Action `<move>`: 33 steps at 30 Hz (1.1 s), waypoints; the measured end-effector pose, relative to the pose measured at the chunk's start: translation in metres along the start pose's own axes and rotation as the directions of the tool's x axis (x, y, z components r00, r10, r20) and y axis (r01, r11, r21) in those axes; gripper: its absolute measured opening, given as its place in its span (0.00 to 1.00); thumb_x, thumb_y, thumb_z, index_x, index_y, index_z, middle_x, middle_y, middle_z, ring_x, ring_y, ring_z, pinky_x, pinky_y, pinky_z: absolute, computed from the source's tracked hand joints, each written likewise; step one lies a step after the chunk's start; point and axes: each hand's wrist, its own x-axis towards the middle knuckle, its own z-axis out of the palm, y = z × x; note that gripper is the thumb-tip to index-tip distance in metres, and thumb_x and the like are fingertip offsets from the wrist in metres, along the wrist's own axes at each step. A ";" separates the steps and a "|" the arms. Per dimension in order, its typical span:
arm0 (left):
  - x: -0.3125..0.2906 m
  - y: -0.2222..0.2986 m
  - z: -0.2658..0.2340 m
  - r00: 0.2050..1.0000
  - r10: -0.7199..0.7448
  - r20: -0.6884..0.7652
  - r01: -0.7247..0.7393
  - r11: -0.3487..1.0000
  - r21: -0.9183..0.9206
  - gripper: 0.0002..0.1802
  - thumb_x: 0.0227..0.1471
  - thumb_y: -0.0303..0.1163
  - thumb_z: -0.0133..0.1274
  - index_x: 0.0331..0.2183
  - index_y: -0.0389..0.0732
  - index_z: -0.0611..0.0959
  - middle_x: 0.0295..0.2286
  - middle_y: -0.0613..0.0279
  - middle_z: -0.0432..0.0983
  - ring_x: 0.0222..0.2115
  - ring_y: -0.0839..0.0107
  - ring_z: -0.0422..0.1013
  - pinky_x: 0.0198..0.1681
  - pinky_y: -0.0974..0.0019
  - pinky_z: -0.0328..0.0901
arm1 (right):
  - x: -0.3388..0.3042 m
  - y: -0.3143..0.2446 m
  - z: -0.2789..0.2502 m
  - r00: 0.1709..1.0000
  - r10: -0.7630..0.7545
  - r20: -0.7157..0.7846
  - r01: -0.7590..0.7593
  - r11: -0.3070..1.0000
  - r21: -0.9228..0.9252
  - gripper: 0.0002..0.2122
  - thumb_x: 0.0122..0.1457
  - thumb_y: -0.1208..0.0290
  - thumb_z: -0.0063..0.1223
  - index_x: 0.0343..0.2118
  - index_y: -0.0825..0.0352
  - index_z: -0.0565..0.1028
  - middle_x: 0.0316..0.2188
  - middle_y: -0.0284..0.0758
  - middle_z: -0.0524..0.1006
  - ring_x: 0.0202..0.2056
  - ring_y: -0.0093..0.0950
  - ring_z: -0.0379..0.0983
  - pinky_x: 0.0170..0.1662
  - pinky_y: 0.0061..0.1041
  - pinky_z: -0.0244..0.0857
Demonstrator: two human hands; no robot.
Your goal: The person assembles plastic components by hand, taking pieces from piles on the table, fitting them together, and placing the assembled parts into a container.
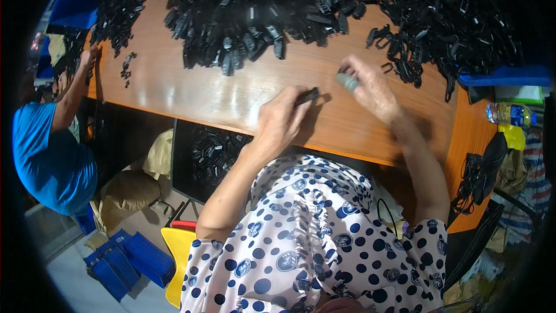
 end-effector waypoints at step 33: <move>0.082 -0.034 -0.040 0.990 0.020 0.141 -0.116 0.690 0.714 0.17 0.45 0.20 0.47 0.40 0.44 0.77 0.34 0.54 0.70 0.34 0.58 0.74 0.34 0.60 0.70 | -0.029 -0.017 0.014 0.969 0.044 0.244 -0.246 0.299 0.922 0.11 0.59 0.73 0.49 0.44 0.67 0.68 0.31 0.35 0.75 0.28 0.20 0.74 0.25 0.11 0.63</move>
